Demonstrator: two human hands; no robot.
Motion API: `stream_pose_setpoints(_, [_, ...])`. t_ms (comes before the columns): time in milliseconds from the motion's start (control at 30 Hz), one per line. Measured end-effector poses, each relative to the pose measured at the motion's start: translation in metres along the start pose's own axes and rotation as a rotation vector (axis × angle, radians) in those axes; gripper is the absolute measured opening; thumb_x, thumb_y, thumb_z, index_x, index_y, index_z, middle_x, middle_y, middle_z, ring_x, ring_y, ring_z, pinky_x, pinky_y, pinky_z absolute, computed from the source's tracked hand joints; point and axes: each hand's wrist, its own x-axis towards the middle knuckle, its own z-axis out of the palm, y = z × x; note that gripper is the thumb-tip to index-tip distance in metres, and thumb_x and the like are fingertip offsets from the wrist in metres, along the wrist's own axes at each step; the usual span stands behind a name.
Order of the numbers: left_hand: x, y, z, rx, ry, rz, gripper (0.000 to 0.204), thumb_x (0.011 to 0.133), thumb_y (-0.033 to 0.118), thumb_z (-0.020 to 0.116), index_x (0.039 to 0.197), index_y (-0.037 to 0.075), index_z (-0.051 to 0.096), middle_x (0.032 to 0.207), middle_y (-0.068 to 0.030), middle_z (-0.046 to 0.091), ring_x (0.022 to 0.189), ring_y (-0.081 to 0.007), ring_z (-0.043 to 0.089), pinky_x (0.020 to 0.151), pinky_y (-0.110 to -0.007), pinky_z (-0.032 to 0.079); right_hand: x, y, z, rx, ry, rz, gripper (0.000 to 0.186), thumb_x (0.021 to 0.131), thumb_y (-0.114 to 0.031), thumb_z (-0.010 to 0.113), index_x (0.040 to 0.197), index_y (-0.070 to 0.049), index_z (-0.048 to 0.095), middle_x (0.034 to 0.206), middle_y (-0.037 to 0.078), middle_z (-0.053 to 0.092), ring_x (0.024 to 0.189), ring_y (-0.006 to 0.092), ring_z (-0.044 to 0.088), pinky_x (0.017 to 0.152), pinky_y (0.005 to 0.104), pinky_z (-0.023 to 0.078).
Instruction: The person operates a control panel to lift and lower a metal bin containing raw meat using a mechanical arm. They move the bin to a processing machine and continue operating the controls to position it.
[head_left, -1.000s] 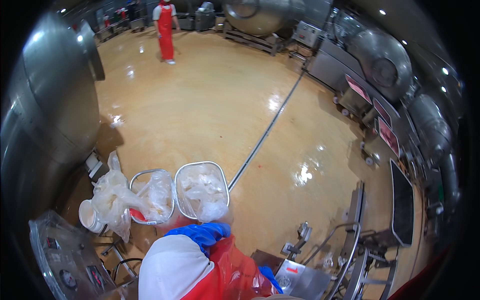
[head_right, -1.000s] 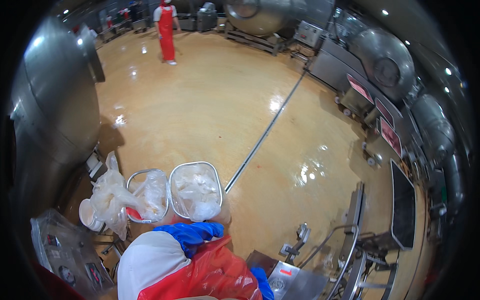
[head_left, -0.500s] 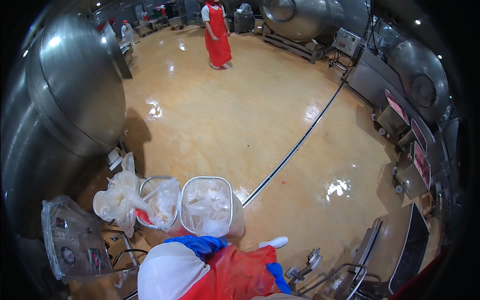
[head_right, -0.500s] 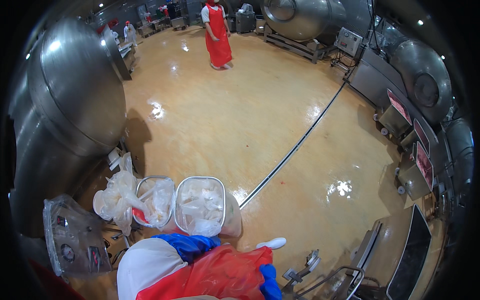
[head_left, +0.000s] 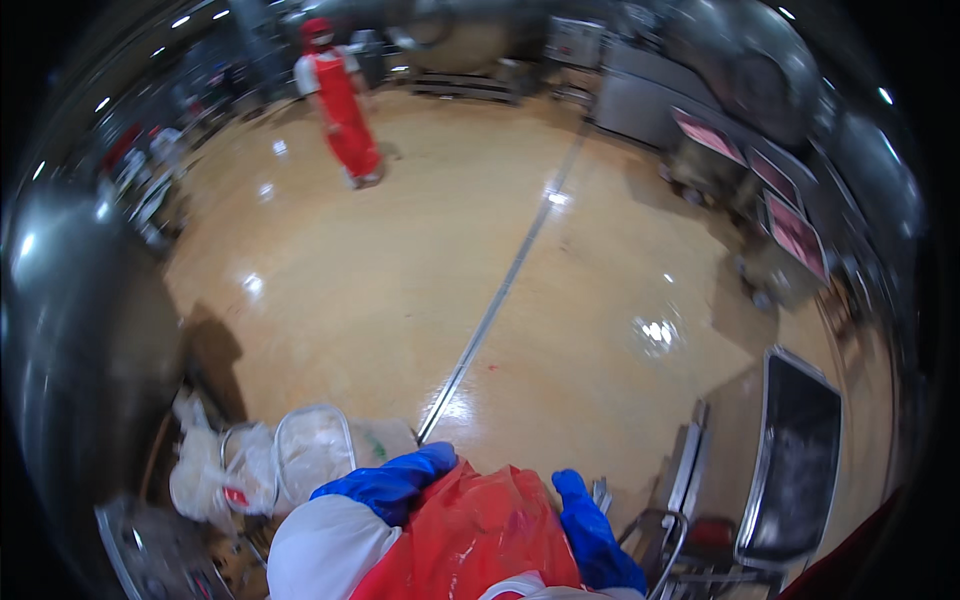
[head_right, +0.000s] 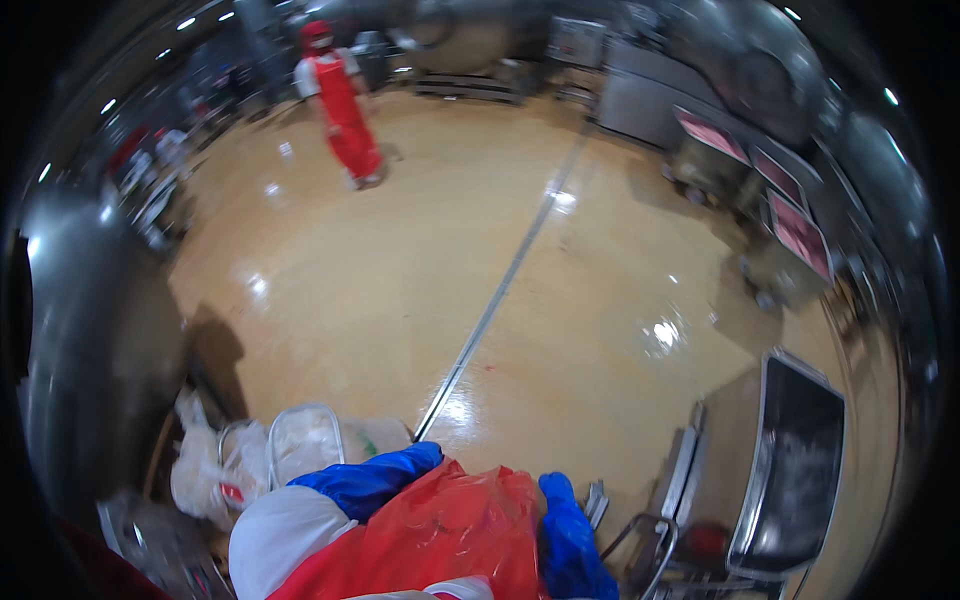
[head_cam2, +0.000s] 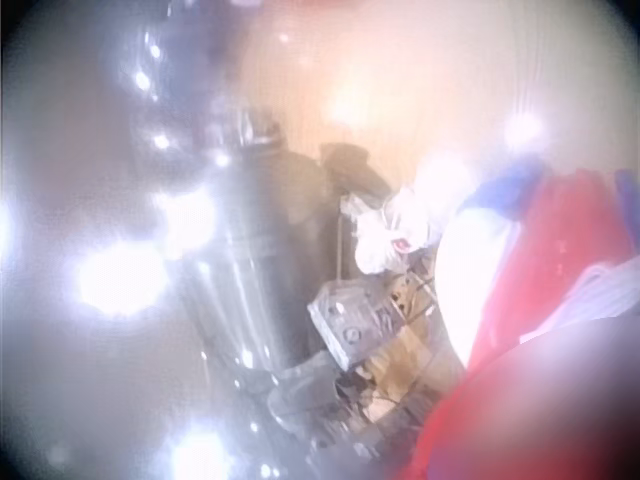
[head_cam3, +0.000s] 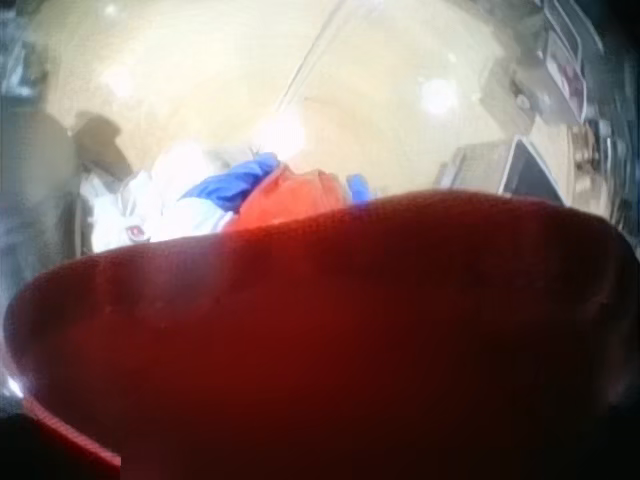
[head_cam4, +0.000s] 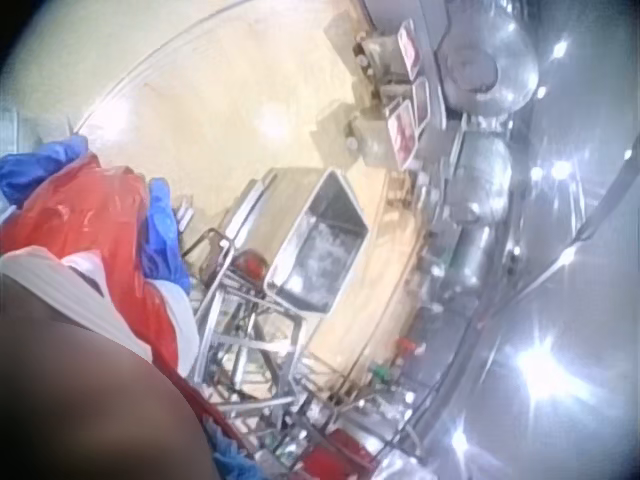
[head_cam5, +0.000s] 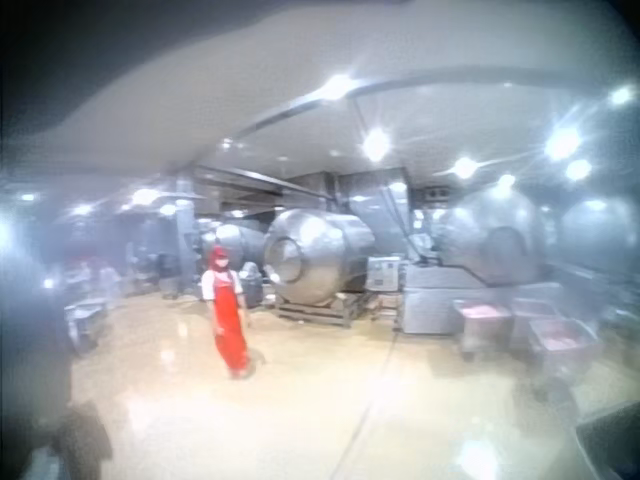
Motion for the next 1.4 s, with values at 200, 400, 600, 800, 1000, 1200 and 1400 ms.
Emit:
stream_pose_setpoints(200, [0.073,0.131,-0.055,0.053,-0.086,0.054,0.051,0.089,0.045,0.067,0.115,0.003,0.079,0.115,-0.0286,0.075,0.11,-0.0448,0.072,0.098,-0.051,0.055,-0.011,0.004,-0.087,0.21,0.011,0.124,0.047,0.09,-0.038,0.06,0.107,0.001,0.078,0.116,0.031,0.072,0.109,0.0476,0.07,0.094,0.0549,0.055])
stream_pose_setpoints(400, [0.185,0.186,-0.047,0.192,-0.015,0.18,0.05,0.095,0.047,0.061,0.112,0.004,0.08,0.114,-0.029,0.075,0.11,-0.0462,0.072,0.101,-0.053,0.054,-0.017,0.01,-0.144,0.408,-0.07,0.122,0.044,0.09,-0.039,0.061,0.1,0.0,0.079,0.101,0.028,0.075,0.094,0.0442,0.074,0.085,0.0534,0.058])
stream_pose_setpoints(600, [0.294,0.284,-0.101,0.182,-0.105,0.209,0.049,0.098,0.048,0.061,0.11,0.006,0.082,0.113,-0.0263,0.077,0.109,-0.0427,0.074,0.098,-0.05,0.056,0.043,0.059,-0.191,0.278,-0.089,0.32,0.044,0.09,-0.039,0.059,0.101,-0.001,0.079,0.103,0.027,0.075,0.094,0.0428,0.074,0.086,0.0528,0.057])
stream_pose_setpoints(800, [0.445,0.351,-0.157,0.329,-0.227,0.192,0.06,0.088,0.061,0.073,0.105,0.004,0.083,0.103,-0.0247,0.079,0.104,-0.037,0.076,0.088,-0.045,0.059,0.108,0.077,-0.25,0.276,0.143,0.563,0.04,0.092,-0.039,0.061,0.096,-0.003,0.08,0.099,0.024,0.077,0.092,0.0419,0.074,0.084,0.0517,0.058])
stream_pose_setpoints(1000, [0.55,0.447,-0.245,0.449,-0.129,0.435,0.035,0.088,0.033,0.065,0.08,0.002,0.08,0.079,-0.0232,0.075,0.074,-0.0351,0.076,0.075,-0.047,0.059,0.167,0.053,-0.365,0.45,0.193,0.611,0.038,0.093,-0.039,0.064,0.102,-0.006,0.079,0.104,0.023,0.077,0.096,0.0412,0.074,0.088,0.0507,0.057])
stream_pose_setpoints(1200, [0.584,0.525,-0.275,0.421,-0.249,0.327,0.033,0.087,0.033,0.067,0.083,0.002,0.079,0.084,-0.023,0.076,0.082,-0.0365,0.076,0.076,-0.048,0.058,0.209,0.059,-0.44,0.526,0.291,0.582,0.038,0.095,-0.037,0.061,0.106,-0.004,0.077,0.112,0.025,0.076,0.104,0.0446,0.072,0.091,0.0523,0.056])
stream_pose_setpoints(1400, [0.625,0.574,-0.235,0.506,-0.311,0.348,0.034,0.088,0.034,0.067,0.082,0.003,0.079,0.079,-0.0205,0.075,0.079,-0.0335,0.076,0.075,-0.047,0.058,0.269,0.105,-0.468,0.612,0.278,0.661,0.041,0.096,-0.038,0.06,0.11,-0.004,0.078,0.114,0.025,0.075,0.106,0.0448,0.072,0.096,0.0528,0.056])
